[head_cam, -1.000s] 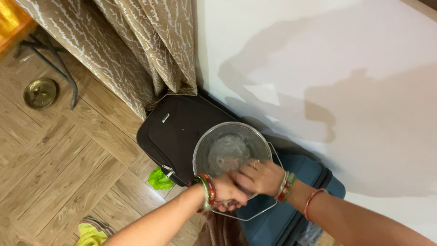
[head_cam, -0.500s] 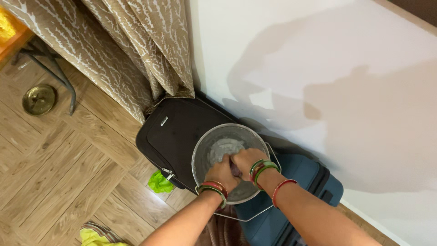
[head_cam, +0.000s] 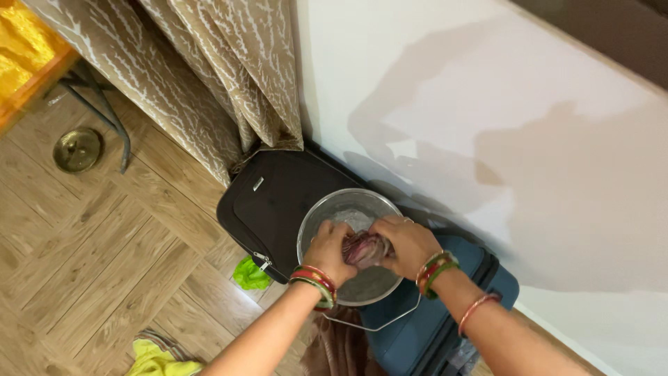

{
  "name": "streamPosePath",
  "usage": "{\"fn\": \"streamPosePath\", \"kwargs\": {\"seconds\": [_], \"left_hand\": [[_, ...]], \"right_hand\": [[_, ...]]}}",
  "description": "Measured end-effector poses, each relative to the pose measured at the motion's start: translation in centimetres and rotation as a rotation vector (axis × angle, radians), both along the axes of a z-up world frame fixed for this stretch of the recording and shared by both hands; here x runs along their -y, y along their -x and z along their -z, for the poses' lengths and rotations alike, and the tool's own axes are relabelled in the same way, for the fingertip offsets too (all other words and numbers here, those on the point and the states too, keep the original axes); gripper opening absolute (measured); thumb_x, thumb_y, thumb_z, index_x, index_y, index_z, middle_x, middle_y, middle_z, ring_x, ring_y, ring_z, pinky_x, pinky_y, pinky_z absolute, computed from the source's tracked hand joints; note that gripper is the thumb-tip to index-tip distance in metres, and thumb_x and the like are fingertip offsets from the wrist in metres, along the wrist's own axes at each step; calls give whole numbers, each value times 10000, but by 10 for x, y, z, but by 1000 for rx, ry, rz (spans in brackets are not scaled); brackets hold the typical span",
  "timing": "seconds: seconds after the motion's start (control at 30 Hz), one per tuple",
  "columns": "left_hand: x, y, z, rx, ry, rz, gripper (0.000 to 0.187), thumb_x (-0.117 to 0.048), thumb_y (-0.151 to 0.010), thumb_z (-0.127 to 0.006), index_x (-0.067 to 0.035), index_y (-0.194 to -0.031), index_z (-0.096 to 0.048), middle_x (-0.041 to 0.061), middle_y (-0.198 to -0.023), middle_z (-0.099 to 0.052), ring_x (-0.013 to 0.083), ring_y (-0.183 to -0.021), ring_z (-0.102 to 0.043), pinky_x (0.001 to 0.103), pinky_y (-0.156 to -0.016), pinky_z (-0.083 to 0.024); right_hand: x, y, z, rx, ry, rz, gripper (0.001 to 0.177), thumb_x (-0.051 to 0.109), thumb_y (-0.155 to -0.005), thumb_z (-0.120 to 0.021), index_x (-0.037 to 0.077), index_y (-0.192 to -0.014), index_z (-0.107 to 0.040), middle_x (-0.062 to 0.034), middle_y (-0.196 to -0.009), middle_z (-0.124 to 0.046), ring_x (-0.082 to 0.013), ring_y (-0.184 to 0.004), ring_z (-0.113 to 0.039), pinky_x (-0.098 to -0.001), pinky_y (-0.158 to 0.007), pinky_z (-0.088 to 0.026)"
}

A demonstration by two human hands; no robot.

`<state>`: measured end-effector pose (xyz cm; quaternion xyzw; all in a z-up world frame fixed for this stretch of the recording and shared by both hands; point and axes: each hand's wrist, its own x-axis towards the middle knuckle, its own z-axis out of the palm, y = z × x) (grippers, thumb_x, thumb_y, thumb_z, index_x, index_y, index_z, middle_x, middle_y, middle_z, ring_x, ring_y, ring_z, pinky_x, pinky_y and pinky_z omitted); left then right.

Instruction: The person washes a cloth in a bucket and then uses the wet cloth to wipe the window panes and the bottom metal tracks of a window frame.

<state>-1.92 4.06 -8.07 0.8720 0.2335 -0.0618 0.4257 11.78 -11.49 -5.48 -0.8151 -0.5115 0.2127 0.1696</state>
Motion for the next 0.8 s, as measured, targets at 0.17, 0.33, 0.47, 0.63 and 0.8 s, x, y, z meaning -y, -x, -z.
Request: {"fn": "streamPosePath", "kwargs": {"seconds": [0.17,0.33,0.47,0.63,0.8], "left_hand": [[-32,8,-11,-45,379,-137,701,-210,-631,-913,-118,-1224,-552,89,-897,-705,245,-738,-681,369,-683,-558],[-47,15,-18,65,894,-318,489,-321,-827,-823,-82,-1206,-626,40,-851,-710,81,-601,-629,251,-545,-535],[-43,26,-50,65,1051,-407,415,-321,-879,-767,-51,-1183,-686,2,-849,-716,82,-667,-631,230,-566,-489],[-34,33,-92,173,1151,-423,334,-178,-842,-752,-60,-1118,-605,1,-907,-713,117,-823,-703,273,-706,-577],[-39,28,-104,411,1103,-276,360,2,-822,-703,18,-1168,-606,68,-984,-715,112,-864,-664,283,-772,-543]], "right_hand": [[12,16,-27,-66,117,129,596,319,-758,-840,193,-1305,-641,-114,-1028,-662,-343,-945,-668,-466,-787,-538],[21,25,-49,-250,-167,326,368,334,-927,-744,103,-1212,-713,-89,-1144,-761,-274,-991,-770,-363,-837,-609],[26,33,-96,-288,-226,396,398,208,-821,-723,68,-1193,-716,-125,-1087,-750,-311,-942,-751,-364,-760,-592],[28,45,-136,-131,-115,313,342,177,-826,-743,142,-1164,-788,-87,-1008,-771,-306,-898,-727,-378,-756,-578],[40,51,-169,-46,-262,334,243,169,-835,-779,119,-1069,-822,-77,-843,-725,-238,-792,-695,-358,-696,-553]]}}
